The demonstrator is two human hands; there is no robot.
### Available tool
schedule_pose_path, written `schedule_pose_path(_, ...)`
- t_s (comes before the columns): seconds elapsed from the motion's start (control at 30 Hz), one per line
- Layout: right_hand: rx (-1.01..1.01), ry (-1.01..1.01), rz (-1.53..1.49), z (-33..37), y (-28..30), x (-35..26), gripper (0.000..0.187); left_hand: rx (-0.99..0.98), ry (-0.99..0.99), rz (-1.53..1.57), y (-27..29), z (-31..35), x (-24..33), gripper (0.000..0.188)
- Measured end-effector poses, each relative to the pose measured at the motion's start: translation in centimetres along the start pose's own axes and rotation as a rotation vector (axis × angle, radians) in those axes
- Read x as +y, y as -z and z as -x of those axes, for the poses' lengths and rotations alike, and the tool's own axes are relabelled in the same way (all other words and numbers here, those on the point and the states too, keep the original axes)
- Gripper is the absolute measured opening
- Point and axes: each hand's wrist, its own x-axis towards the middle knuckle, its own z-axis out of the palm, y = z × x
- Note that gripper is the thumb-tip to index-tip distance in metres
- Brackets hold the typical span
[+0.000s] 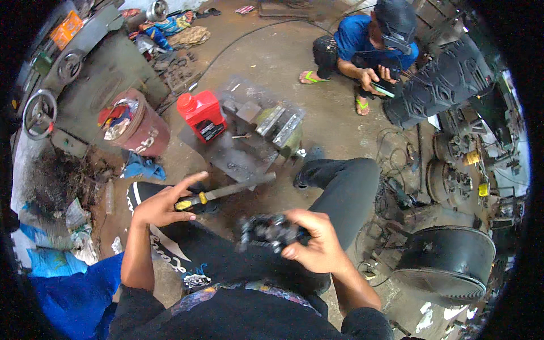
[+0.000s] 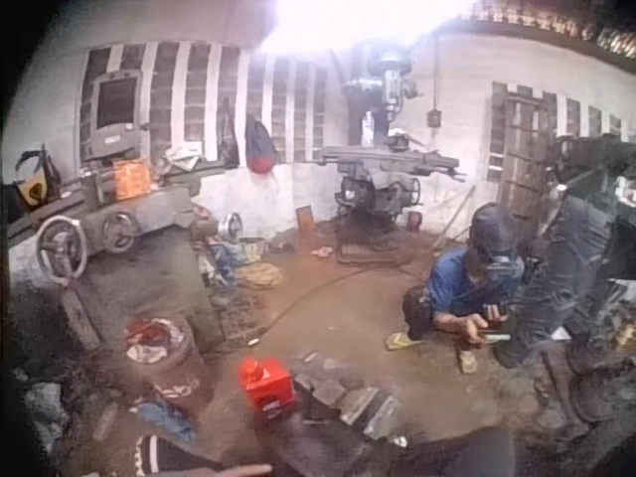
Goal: The person secures a small mechanical part in a bench vise and uses a screwdriver to turn a screw on the part. The person repeatedly rotates the screwdriver while holding the part steady with the other hand.
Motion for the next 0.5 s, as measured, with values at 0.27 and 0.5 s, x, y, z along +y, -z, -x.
schedule_pose_path(0.27,0.289,-0.153,0.267,1.1,3.2,0.0,0.054,-0.215,-0.027,-0.452,0.7,-12.5,-8.7,0.049)
schedule_pose_path(0.5,0.200,-0.149,0.296,1.3,3.4,-0.3,0.050,0.077,-0.100,-0.659,-1.4,-14.6,-12.6,0.035)
